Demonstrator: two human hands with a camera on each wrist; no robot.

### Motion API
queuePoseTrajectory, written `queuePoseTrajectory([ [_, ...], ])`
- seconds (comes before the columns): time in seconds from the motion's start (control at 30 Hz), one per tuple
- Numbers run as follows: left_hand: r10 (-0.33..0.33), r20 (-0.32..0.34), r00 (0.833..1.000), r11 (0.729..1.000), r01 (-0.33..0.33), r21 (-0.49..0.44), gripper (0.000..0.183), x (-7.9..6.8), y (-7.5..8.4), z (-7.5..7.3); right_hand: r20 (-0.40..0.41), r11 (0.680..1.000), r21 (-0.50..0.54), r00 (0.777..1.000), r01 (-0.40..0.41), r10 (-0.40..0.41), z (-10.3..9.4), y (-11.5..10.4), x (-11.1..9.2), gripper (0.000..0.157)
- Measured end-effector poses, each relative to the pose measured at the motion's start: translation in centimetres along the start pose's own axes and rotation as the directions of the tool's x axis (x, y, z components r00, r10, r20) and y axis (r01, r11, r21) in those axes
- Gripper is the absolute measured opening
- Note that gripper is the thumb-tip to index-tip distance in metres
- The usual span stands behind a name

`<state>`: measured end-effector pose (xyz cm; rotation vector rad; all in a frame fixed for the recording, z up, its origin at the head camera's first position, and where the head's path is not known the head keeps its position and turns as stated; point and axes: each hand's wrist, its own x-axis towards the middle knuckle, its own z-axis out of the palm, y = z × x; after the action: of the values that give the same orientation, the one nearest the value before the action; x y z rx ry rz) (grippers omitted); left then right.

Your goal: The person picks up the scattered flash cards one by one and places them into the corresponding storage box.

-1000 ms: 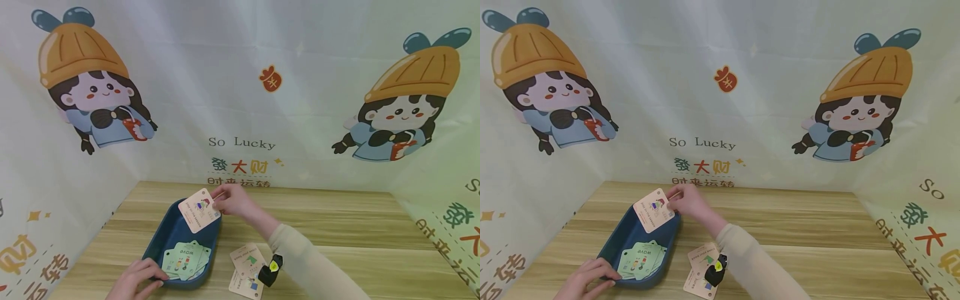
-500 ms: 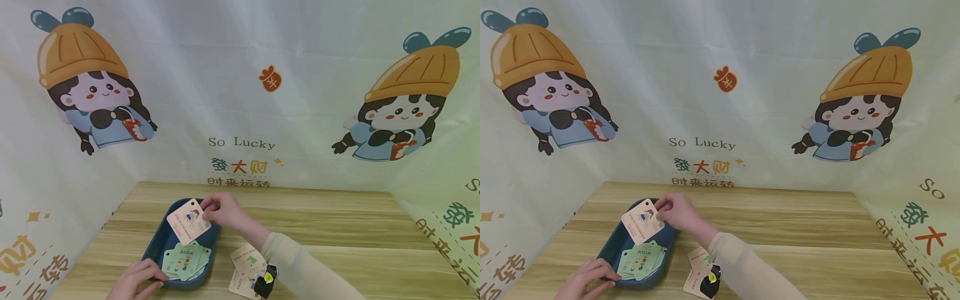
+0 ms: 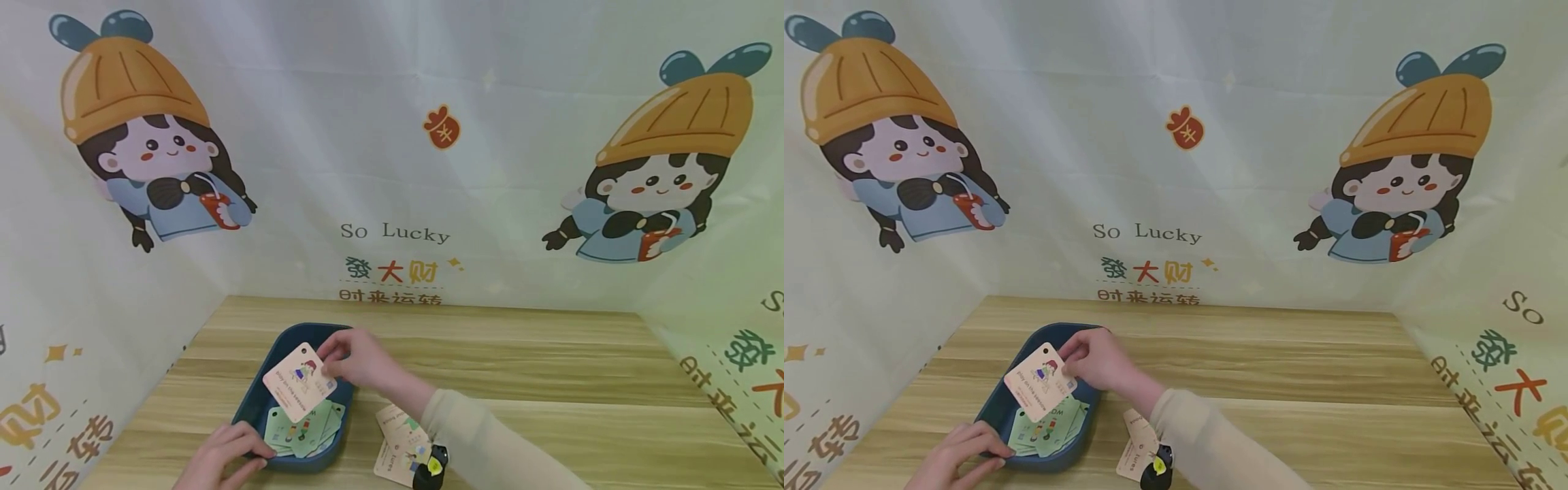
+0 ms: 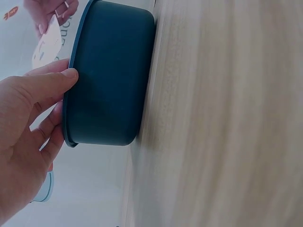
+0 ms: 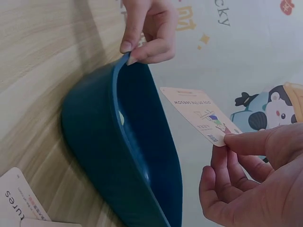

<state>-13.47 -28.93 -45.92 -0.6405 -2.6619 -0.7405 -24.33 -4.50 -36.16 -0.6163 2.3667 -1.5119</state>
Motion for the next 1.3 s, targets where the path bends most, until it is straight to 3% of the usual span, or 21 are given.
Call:
queuePoseTrajectory([
  [0.37,0.034,-0.024,0.999,0.999,-0.034,-0.002,0.027,-0.1,-0.2,0.1,0.027,0.999,-0.047,1.0,0.01,-0.009,0.9,0.4,-0.3,0.013],
  [0.6,0.114,-0.075,0.991,0.993,-0.114,-0.001,0.023,-0.2,-0.4,0.4,0.038,0.998,-0.065,0.999,0.014,-0.012,1.0,0.3,-0.3,0.013],
  [0.77,0.155,-0.115,0.981,0.988,-0.155,0.006,0.021,-0.3,-0.4,0.6,0.058,0.996,-0.081,0.998,0.035,-0.03,1.1,0.6,-0.5,0.025],
  [0.93,0.151,-0.125,0.981,0.988,-0.152,0.002,0.025,-0.3,-0.3,0.7,0.067,0.997,-0.067,0.997,0.036,-0.032,1.0,1.1,-0.6,0.036],
  [1.3,0.18,-0.181,0.967,0.984,-0.178,0.03,0.044,-0.2,-0.3,0.9,0.055,1.0,-0.021,0.998,0.021,-0.02,0.0,1.8,-0.9,0.04],
])
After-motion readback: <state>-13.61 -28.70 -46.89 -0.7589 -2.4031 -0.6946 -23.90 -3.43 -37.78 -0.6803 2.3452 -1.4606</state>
